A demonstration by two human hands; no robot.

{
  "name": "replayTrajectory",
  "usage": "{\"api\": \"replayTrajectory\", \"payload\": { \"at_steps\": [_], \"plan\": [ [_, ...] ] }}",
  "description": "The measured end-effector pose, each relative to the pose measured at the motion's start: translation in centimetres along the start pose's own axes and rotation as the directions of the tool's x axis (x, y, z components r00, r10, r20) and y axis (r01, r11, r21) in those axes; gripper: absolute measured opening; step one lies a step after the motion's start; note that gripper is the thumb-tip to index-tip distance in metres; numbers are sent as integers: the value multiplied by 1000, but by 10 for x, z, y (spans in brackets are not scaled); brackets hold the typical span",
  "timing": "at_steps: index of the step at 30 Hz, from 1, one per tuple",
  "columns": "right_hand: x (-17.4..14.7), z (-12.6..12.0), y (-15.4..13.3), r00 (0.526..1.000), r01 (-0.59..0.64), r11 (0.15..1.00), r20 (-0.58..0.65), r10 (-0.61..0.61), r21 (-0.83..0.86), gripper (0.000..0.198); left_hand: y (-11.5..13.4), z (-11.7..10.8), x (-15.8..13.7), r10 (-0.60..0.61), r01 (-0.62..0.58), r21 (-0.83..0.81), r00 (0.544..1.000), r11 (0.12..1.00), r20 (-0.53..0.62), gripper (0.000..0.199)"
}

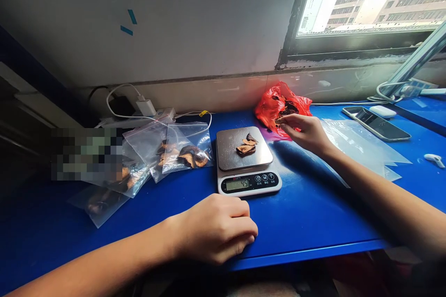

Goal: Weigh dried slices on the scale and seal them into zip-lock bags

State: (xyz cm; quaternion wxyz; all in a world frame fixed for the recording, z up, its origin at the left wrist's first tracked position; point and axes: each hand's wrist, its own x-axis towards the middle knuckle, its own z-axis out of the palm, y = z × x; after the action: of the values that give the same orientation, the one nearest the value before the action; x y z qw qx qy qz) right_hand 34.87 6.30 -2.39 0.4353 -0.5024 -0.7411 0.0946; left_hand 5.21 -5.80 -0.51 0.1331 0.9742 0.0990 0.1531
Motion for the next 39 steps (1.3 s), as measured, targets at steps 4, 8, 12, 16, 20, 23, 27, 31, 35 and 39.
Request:
{"api": "replayTrajectory", "payload": {
  "at_steps": [4, 8, 12, 16, 20, 23, 27, 31, 35, 39],
  "plan": [
    [1, 1, 2, 998, -56, 998, -26, 56, 3, 21, 0, 1, -1, -2, 2, 6, 1000, 1000, -3, 17],
    [2, 1, 5, 994, -90, 995, -70, 88, -39, 20, 0, 0, -1, -5, 5, 8, 1000, 1000, 7, 17],
    [2, 0, 6, 994, -74, 992, -83, 66, -101, 18, 0, 0, -1, -2, 2, 8, 1000, 1000, 6, 17],
    [3, 1, 4, 995, -37, 994, -94, 27, -107, 21, 0, 0, -1, -9, 9, 8, 1000, 1000, 0, 16],
    [2, 0, 2, 998, -12, 999, -59, 9, -46, 17, 1, 0, 0, -8, 8, 18, 1000, 1000, 5, 15],
    [1, 0, 2, 996, -86, 995, -28, 88, 59, 15, 1, 0, -1, -4, 4, 19, 1000, 1000, 10, 13],
    [1, -2, 5, 977, -213, 961, 43, 208, 179, 9, 1, 0, -1, -10, 10, 20, 1000, 1000, 4, 13],
    [3, -2, 6, 965, -263, 939, 55, 258, 221, 12, 0, 1, -1, -2, 2, -1, 1000, 1000, 11, 16],
    [3, 2, 8, 965, -261, 956, 3, 263, 137, 19, -1, 2, -2, -5, 5, -6, 1000, 1000, 13, 17],
    [2, 5, 16, 967, -247, 964, -38, 252, 99, 18, -1, 1, -2, -7, 7, -6, 1000, 1000, 13, 17]
  ]
}}
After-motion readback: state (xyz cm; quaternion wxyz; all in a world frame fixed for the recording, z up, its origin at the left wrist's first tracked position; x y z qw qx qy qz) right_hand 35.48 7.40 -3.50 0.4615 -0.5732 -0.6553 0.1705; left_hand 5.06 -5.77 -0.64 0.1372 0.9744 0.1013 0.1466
